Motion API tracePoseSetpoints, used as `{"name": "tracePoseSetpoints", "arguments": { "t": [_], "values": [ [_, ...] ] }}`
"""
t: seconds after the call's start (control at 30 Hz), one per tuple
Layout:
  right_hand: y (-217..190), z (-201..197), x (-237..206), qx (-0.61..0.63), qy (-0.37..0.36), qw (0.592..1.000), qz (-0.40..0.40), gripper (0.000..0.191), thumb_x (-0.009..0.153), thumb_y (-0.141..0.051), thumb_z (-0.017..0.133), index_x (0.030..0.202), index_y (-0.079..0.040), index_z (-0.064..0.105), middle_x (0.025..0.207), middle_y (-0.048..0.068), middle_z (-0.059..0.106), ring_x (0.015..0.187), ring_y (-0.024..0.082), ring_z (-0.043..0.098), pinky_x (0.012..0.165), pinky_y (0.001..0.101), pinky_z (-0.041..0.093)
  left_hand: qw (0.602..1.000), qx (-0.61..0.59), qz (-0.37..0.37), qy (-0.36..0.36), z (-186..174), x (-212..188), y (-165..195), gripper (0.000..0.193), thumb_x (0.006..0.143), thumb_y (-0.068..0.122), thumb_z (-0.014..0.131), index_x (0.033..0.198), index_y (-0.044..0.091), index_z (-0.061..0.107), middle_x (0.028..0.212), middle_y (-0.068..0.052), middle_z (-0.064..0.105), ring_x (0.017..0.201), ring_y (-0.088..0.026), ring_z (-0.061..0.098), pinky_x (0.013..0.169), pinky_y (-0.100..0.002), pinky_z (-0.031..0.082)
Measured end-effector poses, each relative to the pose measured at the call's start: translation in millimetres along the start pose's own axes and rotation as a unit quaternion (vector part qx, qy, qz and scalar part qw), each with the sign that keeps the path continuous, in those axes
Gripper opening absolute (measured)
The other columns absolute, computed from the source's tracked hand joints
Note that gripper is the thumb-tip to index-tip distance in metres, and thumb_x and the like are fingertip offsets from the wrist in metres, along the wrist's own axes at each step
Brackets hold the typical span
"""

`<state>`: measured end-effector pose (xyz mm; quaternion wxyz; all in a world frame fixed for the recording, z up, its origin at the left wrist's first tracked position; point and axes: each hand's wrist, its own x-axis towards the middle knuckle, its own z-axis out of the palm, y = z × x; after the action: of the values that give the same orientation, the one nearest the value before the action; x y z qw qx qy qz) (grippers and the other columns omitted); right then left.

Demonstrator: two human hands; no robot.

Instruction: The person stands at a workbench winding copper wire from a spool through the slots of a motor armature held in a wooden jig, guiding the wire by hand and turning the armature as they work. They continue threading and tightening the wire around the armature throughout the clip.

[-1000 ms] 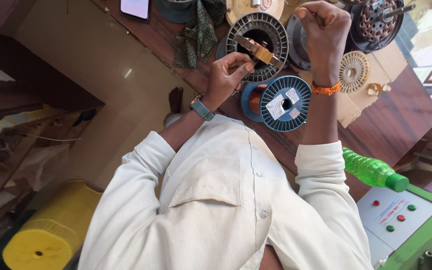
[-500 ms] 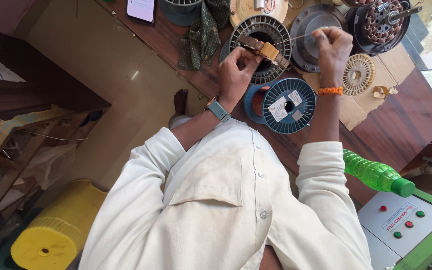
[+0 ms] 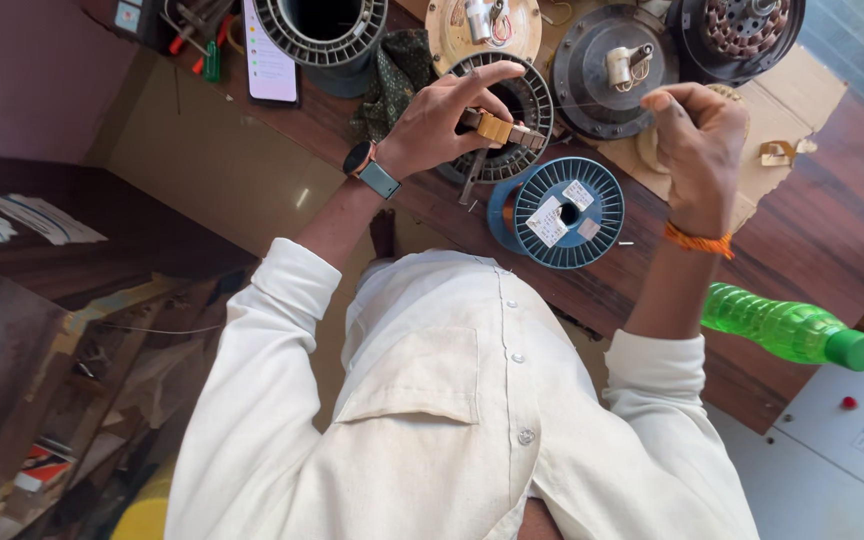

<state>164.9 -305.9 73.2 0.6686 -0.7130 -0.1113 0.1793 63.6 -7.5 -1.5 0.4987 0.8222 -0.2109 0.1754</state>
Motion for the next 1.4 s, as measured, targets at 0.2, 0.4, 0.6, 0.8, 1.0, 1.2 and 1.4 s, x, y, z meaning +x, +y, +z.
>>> {"name": "tracePoseSetpoints", "arguments": {
  "t": [0.2, 0.4, 0.6, 0.8, 1.0, 1.2, 1.4],
  "values": [
    [-16, 26, -41, -0.086, -0.074, 0.992, -0.050, 0.010, 0.104, -0.005, 0.070, 0.104, 0.004, 0.073, 0.077, 0.002, 0.069, 0.050, 0.000, 0.043, 0.041, 0.0184, 0.026, 0.996, -0.053, -0.024, -0.067, -5, 6, -10, 0.045, 0.085, 0.012, 0.091, 0.123, 0.017, 0.068, 0.109, 0.003, 0.077, 0.102, -0.017, 0.069, 0.094, -0.034, 0.056],
    [-14, 77, -70, -0.185, -0.134, 0.962, -0.151, 0.006, 0.102, 0.000, 0.070, 0.105, 0.002, 0.075, 0.084, 0.006, 0.072, 0.063, 0.006, 0.056, 0.052, 0.0207, 0.041, 0.991, -0.035, -0.022, -0.125, -6, 11, -14, 0.039, 0.083, 0.013, 0.090, 0.119, 0.013, 0.076, 0.112, 0.000, 0.072, 0.105, -0.021, 0.061, 0.095, -0.038, 0.052],
    [-8, 100, -90, -0.247, -0.168, 0.939, -0.173, 0.005, 0.096, 0.000, 0.071, 0.101, 0.000, 0.074, 0.090, 0.008, 0.077, 0.078, 0.011, 0.075, 0.065, 0.0244, 0.058, 0.993, -0.033, -0.030, -0.113, -4, 8, -17, 0.038, 0.081, 0.014, 0.090, 0.116, 0.013, 0.077, 0.109, -0.002, 0.066, 0.109, -0.023, 0.062, 0.096, -0.040, 0.052],
    [21, 103, -99, -0.284, -0.173, 0.922, -0.197, 0.008, 0.097, -0.001, 0.071, 0.104, 0.000, 0.074, 0.090, 0.007, 0.076, 0.075, 0.010, 0.070, 0.064, 0.0250, 0.054, 0.994, -0.037, -0.028, -0.095, -2, 7, -17, 0.039, 0.080, 0.013, 0.090, 0.116, 0.013, 0.076, 0.112, -0.002, 0.066, 0.111, -0.023, 0.062, 0.099, -0.039, 0.053],
    [33, 82, -100, 0.065, -0.102, 0.992, 0.018, 0.013, 0.102, 0.000, 0.067, 0.108, -0.002, 0.078, 0.076, 0.000, 0.065, 0.060, 0.000, 0.049, 0.051, 0.0163, 0.036, 0.997, -0.044, -0.019, -0.053, 2, 3, -15, 0.039, 0.079, 0.012, 0.090, 0.115, 0.014, 0.076, 0.115, -0.003, 0.066, 0.113, -0.022, 0.064, 0.099, -0.037, 0.056],
    [36, 83, -95, -0.333, -0.223, 0.894, -0.201, 0.021, 0.093, 0.000, 0.066, 0.109, -0.009, 0.076, 0.092, 0.006, 0.076, 0.078, 0.014, 0.073, 0.066, 0.0271, 0.057, 0.998, -0.038, -0.019, -0.044, 6, 4, -16, 0.040, 0.080, 0.015, 0.091, 0.117, 0.016, 0.077, 0.116, -0.001, 0.067, 0.113, -0.021, 0.064, 0.099, -0.036, 0.058],
    [54, 116, -97, -0.479, -0.203, 0.831, -0.198, 0.021, 0.088, -0.003, 0.070, 0.106, -0.010, 0.078, 0.092, 0.008, 0.078, 0.069, 0.022, 0.072, 0.059, 0.0356, 0.053, 0.975, 0.170, 0.082, 0.114, 14, -28, 4, 0.046, 0.087, 0.017, 0.086, 0.129, 0.010, 0.069, 0.133, -0.007, 0.056, 0.123, -0.025, 0.050, 0.107, -0.042, 0.043]
  ]
}}
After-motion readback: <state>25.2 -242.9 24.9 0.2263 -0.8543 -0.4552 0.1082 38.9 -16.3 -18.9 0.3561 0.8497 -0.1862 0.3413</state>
